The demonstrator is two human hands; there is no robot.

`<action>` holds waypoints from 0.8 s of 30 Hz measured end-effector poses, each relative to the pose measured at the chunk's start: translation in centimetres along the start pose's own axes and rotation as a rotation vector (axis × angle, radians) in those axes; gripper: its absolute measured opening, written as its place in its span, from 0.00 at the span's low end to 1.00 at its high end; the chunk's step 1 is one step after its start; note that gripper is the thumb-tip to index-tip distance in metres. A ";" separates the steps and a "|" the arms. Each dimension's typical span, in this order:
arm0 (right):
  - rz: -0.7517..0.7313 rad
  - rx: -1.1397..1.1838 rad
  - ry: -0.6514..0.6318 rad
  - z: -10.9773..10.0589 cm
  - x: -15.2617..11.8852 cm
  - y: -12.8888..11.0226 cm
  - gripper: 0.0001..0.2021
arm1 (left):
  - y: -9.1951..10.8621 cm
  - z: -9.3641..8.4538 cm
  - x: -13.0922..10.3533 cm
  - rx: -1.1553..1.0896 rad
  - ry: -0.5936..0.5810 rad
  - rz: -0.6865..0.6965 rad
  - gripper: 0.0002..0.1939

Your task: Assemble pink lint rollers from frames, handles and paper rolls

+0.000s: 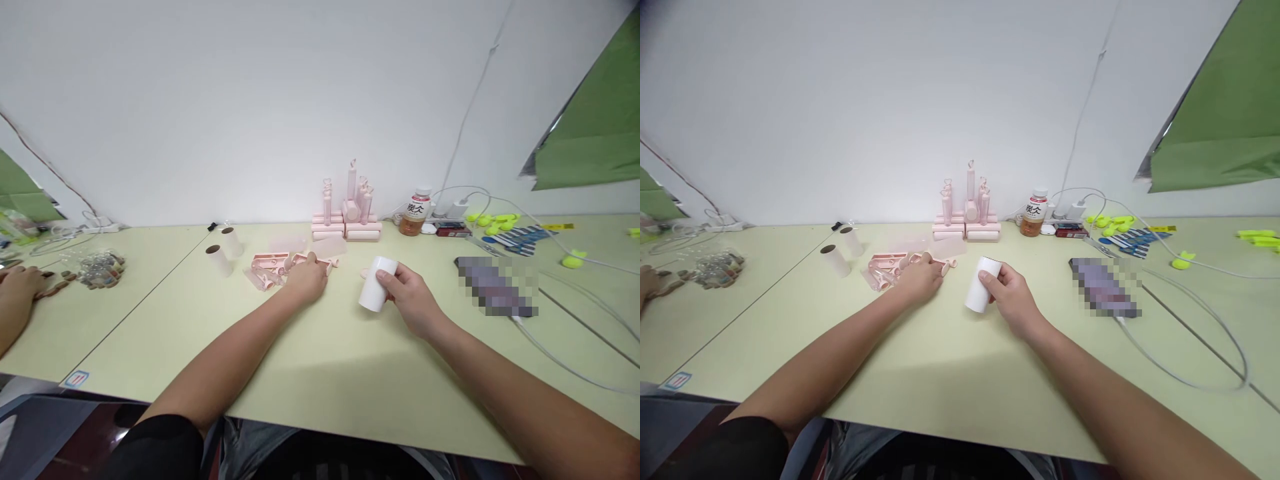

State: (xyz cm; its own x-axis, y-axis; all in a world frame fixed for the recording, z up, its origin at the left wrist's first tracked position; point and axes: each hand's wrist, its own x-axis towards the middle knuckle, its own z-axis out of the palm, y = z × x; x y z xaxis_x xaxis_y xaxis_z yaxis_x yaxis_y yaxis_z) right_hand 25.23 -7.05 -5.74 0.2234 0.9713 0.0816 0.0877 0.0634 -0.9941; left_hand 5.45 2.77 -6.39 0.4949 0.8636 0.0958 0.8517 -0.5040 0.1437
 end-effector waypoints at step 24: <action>-0.065 -0.345 -0.543 1.5 -2.6 0.0 0.11 | 2.1 -1.5 -5.1 -1.260 -0.064 0.139 0.20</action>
State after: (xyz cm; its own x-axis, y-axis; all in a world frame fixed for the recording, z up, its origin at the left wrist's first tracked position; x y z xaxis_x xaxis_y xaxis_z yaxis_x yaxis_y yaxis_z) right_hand 23.22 -9.24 -6.06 -0.3081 0.9514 0.0033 0.4117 0.1365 -0.9011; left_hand 4.42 -2.71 -5.10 0.6041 0.7841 0.1424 0.0561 -0.2201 0.9739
